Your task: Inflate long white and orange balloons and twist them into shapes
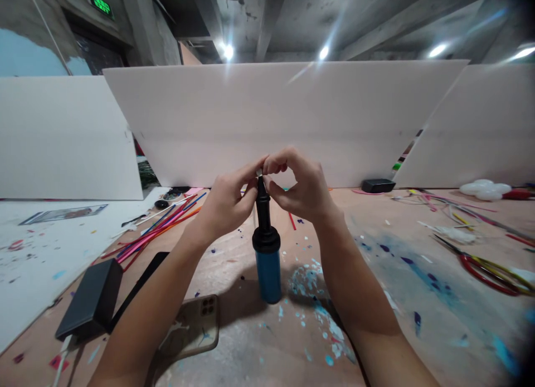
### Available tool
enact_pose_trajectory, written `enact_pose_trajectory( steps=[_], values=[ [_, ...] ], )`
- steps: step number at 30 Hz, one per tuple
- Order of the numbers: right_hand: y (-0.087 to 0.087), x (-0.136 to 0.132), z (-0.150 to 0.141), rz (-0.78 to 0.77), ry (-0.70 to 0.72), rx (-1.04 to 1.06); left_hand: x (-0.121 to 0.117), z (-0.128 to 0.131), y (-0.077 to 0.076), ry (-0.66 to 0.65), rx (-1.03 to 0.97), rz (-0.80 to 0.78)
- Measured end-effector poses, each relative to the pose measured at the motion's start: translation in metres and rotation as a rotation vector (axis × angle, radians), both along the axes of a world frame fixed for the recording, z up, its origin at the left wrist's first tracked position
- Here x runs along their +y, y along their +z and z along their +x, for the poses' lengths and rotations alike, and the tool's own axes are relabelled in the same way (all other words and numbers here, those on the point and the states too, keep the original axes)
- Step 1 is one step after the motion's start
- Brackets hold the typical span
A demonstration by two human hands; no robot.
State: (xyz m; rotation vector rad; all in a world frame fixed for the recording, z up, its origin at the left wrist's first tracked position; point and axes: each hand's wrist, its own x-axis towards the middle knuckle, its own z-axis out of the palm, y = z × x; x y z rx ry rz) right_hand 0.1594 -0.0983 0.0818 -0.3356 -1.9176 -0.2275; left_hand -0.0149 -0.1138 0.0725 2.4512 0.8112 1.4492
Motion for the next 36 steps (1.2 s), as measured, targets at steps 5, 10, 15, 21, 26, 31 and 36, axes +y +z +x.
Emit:
enact_pose_trajectory(
  steps=[5,10,15,21,26,31,36],
  values=[
    [0.001,-0.004,0.0,-0.034,0.034,0.004,-0.012,0.003,0.003,0.094,0.034,0.0],
    [0.003,-0.007,-0.003,-0.055,0.031,0.012,-0.017,0.009,0.001,0.193,0.007,0.045],
    [0.002,-0.004,-0.005,-0.088,0.012,0.021,-0.009,0.011,-0.003,0.159,-0.038,0.08],
    [0.0,-0.002,-0.006,-0.077,0.04,0.023,-0.007,0.009,-0.003,0.176,-0.023,0.073],
    [-0.002,0.0,-0.006,-0.033,0.065,0.014,-0.01,0.01,-0.003,0.2,-0.027,0.08],
    [-0.003,0.003,-0.003,-0.019,0.034,-0.018,-0.009,0.009,-0.003,0.202,-0.022,0.07],
    [-0.003,0.002,-0.003,0.037,-0.028,-0.016,-0.01,0.009,-0.004,0.21,-0.018,0.093]
  ],
)
